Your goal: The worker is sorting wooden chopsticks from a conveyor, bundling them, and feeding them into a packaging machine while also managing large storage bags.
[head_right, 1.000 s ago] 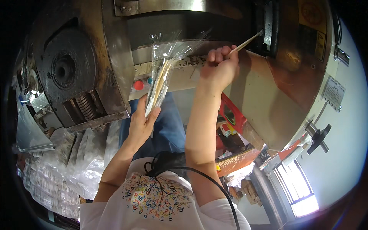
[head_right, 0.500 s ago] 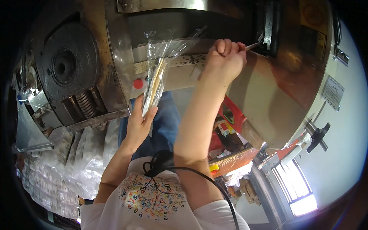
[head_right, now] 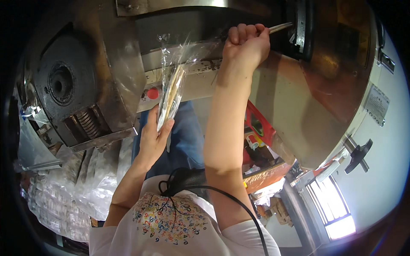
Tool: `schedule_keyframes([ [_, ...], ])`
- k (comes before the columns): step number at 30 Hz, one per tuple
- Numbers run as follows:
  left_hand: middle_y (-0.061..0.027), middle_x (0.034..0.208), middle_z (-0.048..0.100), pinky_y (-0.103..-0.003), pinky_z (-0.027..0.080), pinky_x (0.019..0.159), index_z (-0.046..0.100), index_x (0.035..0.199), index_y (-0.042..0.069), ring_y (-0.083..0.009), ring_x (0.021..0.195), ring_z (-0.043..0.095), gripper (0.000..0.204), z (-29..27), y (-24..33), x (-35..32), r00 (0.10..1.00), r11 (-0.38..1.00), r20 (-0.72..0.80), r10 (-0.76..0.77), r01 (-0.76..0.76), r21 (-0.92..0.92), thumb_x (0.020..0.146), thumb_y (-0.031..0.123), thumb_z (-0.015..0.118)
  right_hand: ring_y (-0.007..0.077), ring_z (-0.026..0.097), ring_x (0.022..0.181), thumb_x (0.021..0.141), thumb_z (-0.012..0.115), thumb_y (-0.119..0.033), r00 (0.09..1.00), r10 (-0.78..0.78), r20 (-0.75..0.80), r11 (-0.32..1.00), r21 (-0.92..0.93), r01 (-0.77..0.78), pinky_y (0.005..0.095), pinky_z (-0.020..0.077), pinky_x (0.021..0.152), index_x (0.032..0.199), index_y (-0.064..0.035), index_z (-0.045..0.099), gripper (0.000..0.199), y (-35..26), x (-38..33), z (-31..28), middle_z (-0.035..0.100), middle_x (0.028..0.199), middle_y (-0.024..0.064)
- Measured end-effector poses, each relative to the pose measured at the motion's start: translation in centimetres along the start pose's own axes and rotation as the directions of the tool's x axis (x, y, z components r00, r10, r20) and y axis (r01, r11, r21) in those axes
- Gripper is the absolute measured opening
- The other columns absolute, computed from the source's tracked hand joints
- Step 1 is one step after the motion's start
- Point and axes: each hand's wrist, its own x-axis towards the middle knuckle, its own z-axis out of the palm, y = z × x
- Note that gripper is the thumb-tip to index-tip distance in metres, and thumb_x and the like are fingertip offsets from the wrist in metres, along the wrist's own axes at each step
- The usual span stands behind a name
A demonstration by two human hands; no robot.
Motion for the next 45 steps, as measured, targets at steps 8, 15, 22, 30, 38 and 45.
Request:
schedule_keyframes([
  [8, -0.0152, 0.102, 0.059, -0.03, 0.046, 0.076, 0.035, 0.126, 0.0, -0.0205, 0.086, 0.06, 0.046, 0.2, -0.9, 0.2, 0.999, 0.997, 0.038, 0.037, -0.04, 0.065, 0.091, 0.024, 0.052, 0.0123, 0.02, 0.045, 0.094, 0.028, -0.023, 0.988, -0.151, -0.036, 0.97, 0.185, 0.155, 0.0245, 0.0198, 0.038, 0.075, -0.0106, 0.035, 0.024, -0.5, -0.4, -1.2, 0.022, 0.054, -0.0001],
  [15, -0.0159, 0.102, 0.057, -0.032, 0.045, 0.078, 0.041, 0.122, -0.002, -0.0221, 0.087, 0.058, 0.042, 0.4, -0.5, 0.2, 0.999, 0.998, 0.008, -0.032, 0.032, -0.045, 0.09, 0.022, 0.054, 0.0129, 0.02, 0.045, 0.089, 0.03, -0.01, 0.997, -0.061, -0.051, 0.977, 0.201, 0.07, 0.0255, 0.0215, 0.038, 0.071, -0.0075, 0.034, 0.019, 0.7, -1.8, 1.0, 0.023, 0.053, 0.0002],
  [22, -0.0166, 0.103, 0.054, -0.033, 0.042, 0.082, 0.044, 0.119, -0.004, -0.024, 0.091, 0.053, 0.04, 0.5, -0.3, 0.3, 0.999, 0.998, 0.002, -0.052, 0.052, -0.043, 0.09, 0.024, 0.053, 0.0132, 0.021, 0.044, 0.094, 0.031, -0.02, 0.992, 0.044, 0.122, 0.994, 0.092, -0.055, 0.0259, 0.0201, 0.039, 0.073, -0.006, 0.035, 0.025, 0.2, 2.7, 0.9, 0.024, 0.053, 0.0007],
  [30, -0.0184, 0.104, 0.054, -0.034, 0.044, 0.079, 0.04, 0.121, -0.004, -0.0253, 0.09, 0.055, 0.043, 0.8, -0.2, 0.0, 0.996, 0.996, 0.019, -0.086, 0.086, 0.003, 0.091, 0.025, 0.052, 0.0129, 0.019, 0.04, 0.085, 0.03, -0.01, 0.98, -0.013, -0.2, 0.956, 0.285, 0.071, 0.0266, 0.0197, 0.034, 0.071, -0.0116, 0.034, 0.016, -3.5, 3.5, -1.6, 0.024, 0.051, 0.0009],
  [38, -0.0213, 0.109, 0.055, -0.037, 0.045, 0.082, 0.035, 0.124, -0.003, -0.0327, 0.095, 0.057, 0.046, 1.1, -0.2, 0.0, 0.997, 0.997, 0.028, -0.073, 0.073, 0.001, 0.092, 0.026, 0.051, 0.0104, 0.021, 0.047, 0.094, 0.03, -0.014, 1.0, 0.015, -0.012, 0.999, -0.029, -0.015, 0.0239, 0.0208, 0.041, 0.081, -0.0073, 0.038, 0.016, 0.3, -4.8, -0.3, 0.024, 0.055, -0.001],
  [45, -0.0226, 0.108, 0.056, -0.037, 0.045, 0.082, 0.037, 0.123, -0.003, -0.033, 0.097, 0.058, 0.046, 0.8, 0.2, -0.2, 0.992, 0.993, 0.045, -0.119, 0.119, 0.0, 0.091, 0.027, 0.051, 0.0101, 0.021, 0.044, 0.094, 0.03, -0.013, 1.0, -0.016, -0.022, 0.991, -0.134, 0.013, 0.0234, 0.0206, 0.039, 0.084, -0.0057, 0.037, 0.015, -0.3, -2.2, -2.0, 0.025, 0.054, -0.001],
])
